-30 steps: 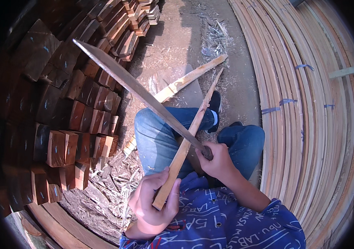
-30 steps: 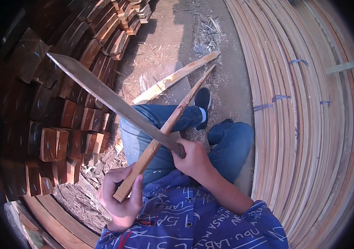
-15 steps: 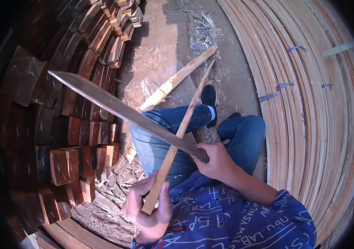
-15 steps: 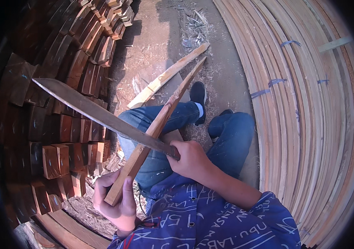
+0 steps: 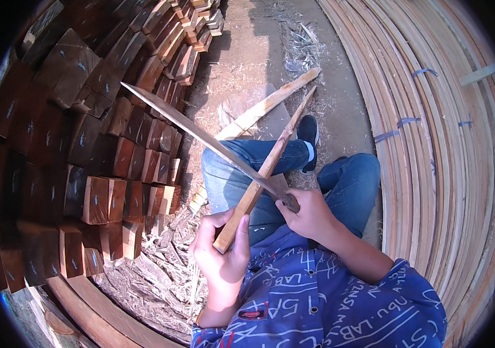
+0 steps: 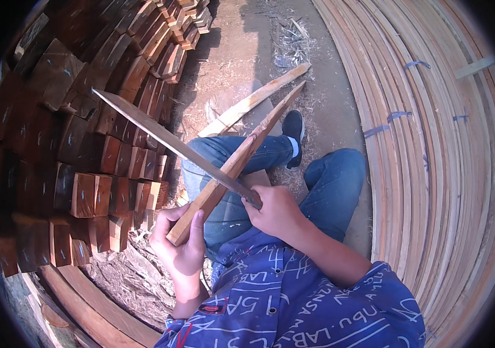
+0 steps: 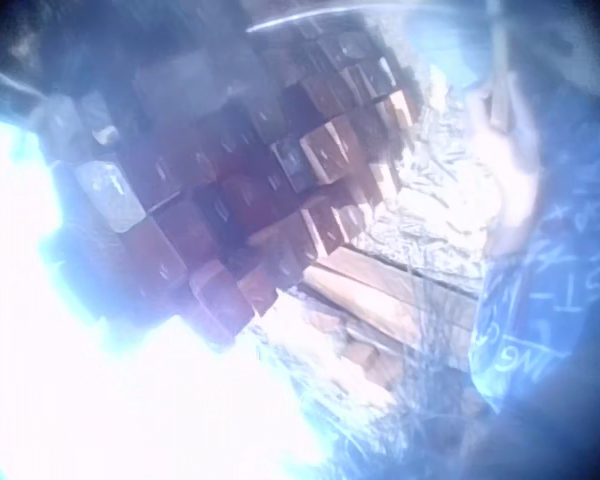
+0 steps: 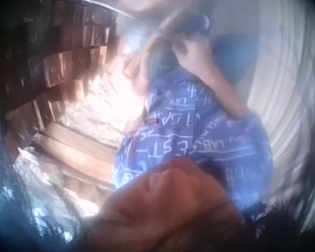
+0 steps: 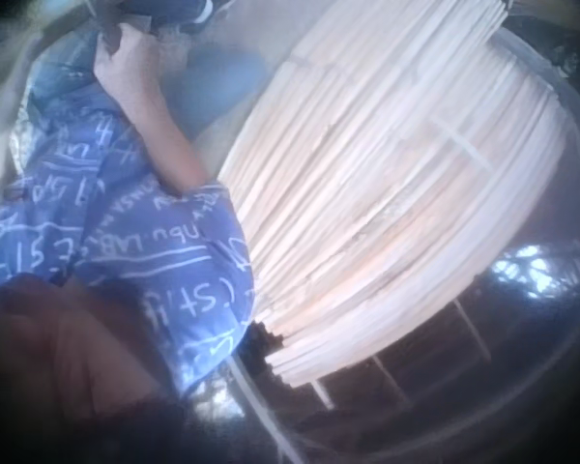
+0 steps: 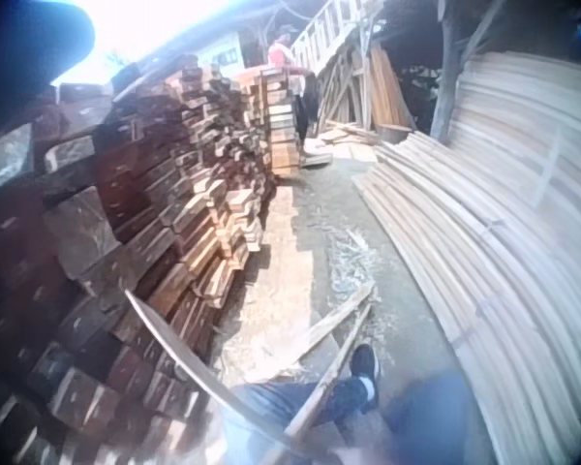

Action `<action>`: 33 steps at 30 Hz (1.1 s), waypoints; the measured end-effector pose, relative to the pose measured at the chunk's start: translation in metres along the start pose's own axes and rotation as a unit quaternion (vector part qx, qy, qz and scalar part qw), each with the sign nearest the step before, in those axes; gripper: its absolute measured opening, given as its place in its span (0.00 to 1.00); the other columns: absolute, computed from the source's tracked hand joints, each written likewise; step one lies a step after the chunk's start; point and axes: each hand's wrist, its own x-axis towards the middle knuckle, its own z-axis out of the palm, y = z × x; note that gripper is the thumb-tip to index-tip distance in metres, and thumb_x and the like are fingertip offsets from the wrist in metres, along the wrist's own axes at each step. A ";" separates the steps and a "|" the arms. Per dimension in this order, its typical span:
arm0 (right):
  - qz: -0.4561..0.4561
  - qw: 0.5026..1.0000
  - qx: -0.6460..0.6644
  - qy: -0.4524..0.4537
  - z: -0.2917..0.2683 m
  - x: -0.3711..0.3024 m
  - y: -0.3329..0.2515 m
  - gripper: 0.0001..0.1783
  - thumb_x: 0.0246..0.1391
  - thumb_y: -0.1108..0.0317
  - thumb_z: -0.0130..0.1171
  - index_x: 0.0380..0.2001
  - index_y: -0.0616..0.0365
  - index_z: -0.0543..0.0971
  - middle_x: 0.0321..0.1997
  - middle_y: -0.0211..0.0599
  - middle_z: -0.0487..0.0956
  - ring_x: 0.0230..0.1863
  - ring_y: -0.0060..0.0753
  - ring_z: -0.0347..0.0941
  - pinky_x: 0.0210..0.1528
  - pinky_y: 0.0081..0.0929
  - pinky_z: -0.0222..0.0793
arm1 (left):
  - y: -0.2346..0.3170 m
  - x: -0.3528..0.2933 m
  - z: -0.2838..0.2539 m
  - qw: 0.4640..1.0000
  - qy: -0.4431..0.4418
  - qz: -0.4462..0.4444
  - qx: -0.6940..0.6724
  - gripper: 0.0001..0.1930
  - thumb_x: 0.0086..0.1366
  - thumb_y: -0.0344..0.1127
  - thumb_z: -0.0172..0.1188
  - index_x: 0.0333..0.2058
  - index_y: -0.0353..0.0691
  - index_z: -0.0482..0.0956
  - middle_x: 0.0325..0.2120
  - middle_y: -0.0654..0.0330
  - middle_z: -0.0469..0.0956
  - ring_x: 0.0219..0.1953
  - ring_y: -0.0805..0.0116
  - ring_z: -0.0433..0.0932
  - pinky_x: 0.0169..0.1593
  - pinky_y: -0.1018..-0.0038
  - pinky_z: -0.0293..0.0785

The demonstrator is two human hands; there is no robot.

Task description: The person sits on the ground and uses a machete to shave and shape a long wooden stick. They repeatedly strike and scrape the wood to remove thin layers, gradually refining its profile. Finished curved wooden pieces are stacked nearby.

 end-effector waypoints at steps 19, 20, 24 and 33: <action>0.006 1.000 -0.015 0.026 -0.027 0.001 0.028 0.10 0.44 0.69 0.63 0.32 0.58 0.83 0.22 0.46 0.79 0.27 0.52 0.79 0.33 0.42 0.74 | 0.025 -0.018 0.017 0.998 -0.022 0.054 0.035 0.09 0.62 0.29 0.67 0.36 0.32 0.77 0.31 0.57 0.79 0.35 0.73 0.77 0.40 0.76 0.73; 0.022 0.999 -0.007 0.035 -0.024 0.001 0.037 0.10 0.43 0.69 0.64 0.32 0.57 0.83 0.22 0.45 0.80 0.28 0.52 0.79 0.33 0.43 0.74 | 0.024 -0.018 0.015 0.997 -0.028 0.052 0.044 0.09 0.62 0.29 0.67 0.36 0.32 0.77 0.32 0.57 0.79 0.36 0.73 0.77 0.41 0.76 0.73; 0.017 0.999 0.006 0.050 -0.019 0.004 0.049 0.09 0.44 0.69 0.63 0.32 0.57 0.84 0.24 0.47 0.80 0.30 0.54 0.79 0.36 0.44 0.75 | 0.024 -0.019 0.017 0.999 -0.007 0.012 0.037 0.10 0.62 0.29 0.67 0.36 0.34 0.75 0.35 0.56 0.79 0.38 0.72 0.76 0.47 0.74 0.73; -0.022 0.999 -0.007 0.033 -0.024 -0.006 0.038 0.08 0.43 0.70 0.63 0.22 0.64 0.76 0.22 0.53 0.77 0.28 0.59 0.77 0.32 0.47 0.72 | 0.020 -0.027 0.016 0.997 0.005 0.044 0.065 0.10 0.62 0.28 0.66 0.36 0.33 0.73 0.36 0.55 0.79 0.40 0.70 0.77 0.48 0.72 0.73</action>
